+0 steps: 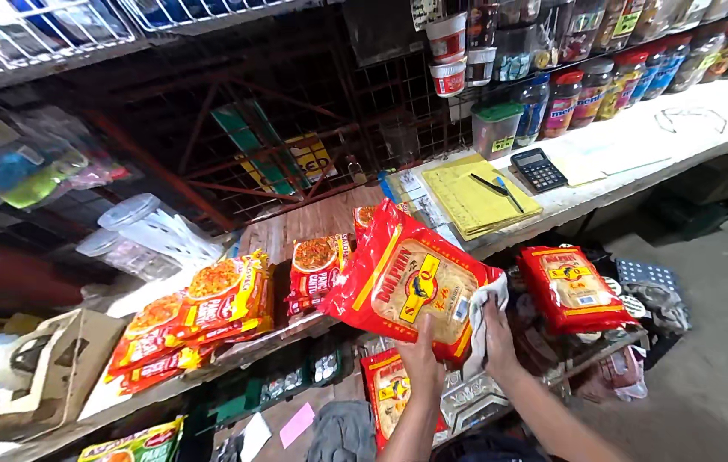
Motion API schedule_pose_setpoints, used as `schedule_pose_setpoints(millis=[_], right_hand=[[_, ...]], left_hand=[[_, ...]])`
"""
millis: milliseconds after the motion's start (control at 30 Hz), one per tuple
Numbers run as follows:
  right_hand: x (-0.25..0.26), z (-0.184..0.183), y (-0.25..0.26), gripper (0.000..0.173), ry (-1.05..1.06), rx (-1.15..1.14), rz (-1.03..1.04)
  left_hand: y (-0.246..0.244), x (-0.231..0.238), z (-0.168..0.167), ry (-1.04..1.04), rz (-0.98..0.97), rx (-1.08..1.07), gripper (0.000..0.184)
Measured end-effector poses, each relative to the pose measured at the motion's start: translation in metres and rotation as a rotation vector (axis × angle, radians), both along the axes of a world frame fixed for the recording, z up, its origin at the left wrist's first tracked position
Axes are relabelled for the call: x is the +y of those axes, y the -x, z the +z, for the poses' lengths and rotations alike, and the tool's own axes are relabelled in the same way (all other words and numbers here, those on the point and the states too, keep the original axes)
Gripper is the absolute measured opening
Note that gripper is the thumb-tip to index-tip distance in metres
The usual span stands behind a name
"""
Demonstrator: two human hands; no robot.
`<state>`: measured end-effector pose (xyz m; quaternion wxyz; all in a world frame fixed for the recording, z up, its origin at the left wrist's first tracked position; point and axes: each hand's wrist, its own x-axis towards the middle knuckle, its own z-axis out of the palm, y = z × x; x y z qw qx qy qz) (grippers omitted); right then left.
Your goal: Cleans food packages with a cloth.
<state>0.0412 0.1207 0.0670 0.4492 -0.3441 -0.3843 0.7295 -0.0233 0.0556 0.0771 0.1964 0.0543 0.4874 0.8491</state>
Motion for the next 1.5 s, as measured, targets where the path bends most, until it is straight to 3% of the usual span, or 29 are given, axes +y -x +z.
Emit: schedule_pose_setpoints(millis=[67,267,500,567,667,733,867,967,1133,1233,1400,1500], right_hand=[[0.011,-0.003,0.010,0.041,-0.004,-0.068,-0.123],[0.031,-0.004,0.010,0.042,0.057,-0.140,-0.119],[0.080,-0.047,-0.024,0.044,0.124,-0.094,-0.219],[0.099,-0.058,-0.048,0.043,0.166,0.066,-0.043],[0.093,-0.062,-0.067,0.055,0.266,0.305,0.283],[0.079,-0.059,-0.069,0.056,0.278,0.359,0.338],[0.058,-0.057,-0.078,0.046,0.291,0.129,0.392],[0.068,-0.065,-0.110,0.034,0.281,-0.186,0.436],[0.087,-0.089,-0.230,0.029,0.159,0.064,0.051],[0.105,-0.072,-0.284,0.022,-0.003,0.219,-0.134],[0.114,-0.038,-0.324,0.020,-0.247,0.139,-0.469],[0.111,-0.028,-0.335,0.033,-0.296,0.014,-0.554]], left_hand=[[-0.011,0.002,-0.002,0.001,-0.039,-0.041,0.063],[-0.020,0.003,0.000,-0.049,-0.099,-0.144,0.052],[-0.016,-0.025,-0.008,0.017,-0.147,-0.098,0.053],[-0.008,-0.039,-0.013,0.047,-0.207,-0.068,0.059],[-0.005,-0.052,-0.024,0.087,-0.337,-0.086,0.056],[-0.006,-0.054,-0.030,0.149,-0.431,-0.120,0.050],[-0.010,-0.043,-0.052,0.304,-0.496,-0.099,0.060],[-0.007,-0.032,-0.064,0.365,-0.478,-0.029,0.065],[-0.013,-0.002,-0.067,0.405,-0.602,-0.042,0.063],[-0.035,0.039,-0.060,0.415,-0.764,-0.085,0.052],[-0.072,0.122,-0.077,0.362,-0.972,-0.068,0.061],[-0.086,0.152,-0.082,0.366,-0.995,-0.038,0.063]])
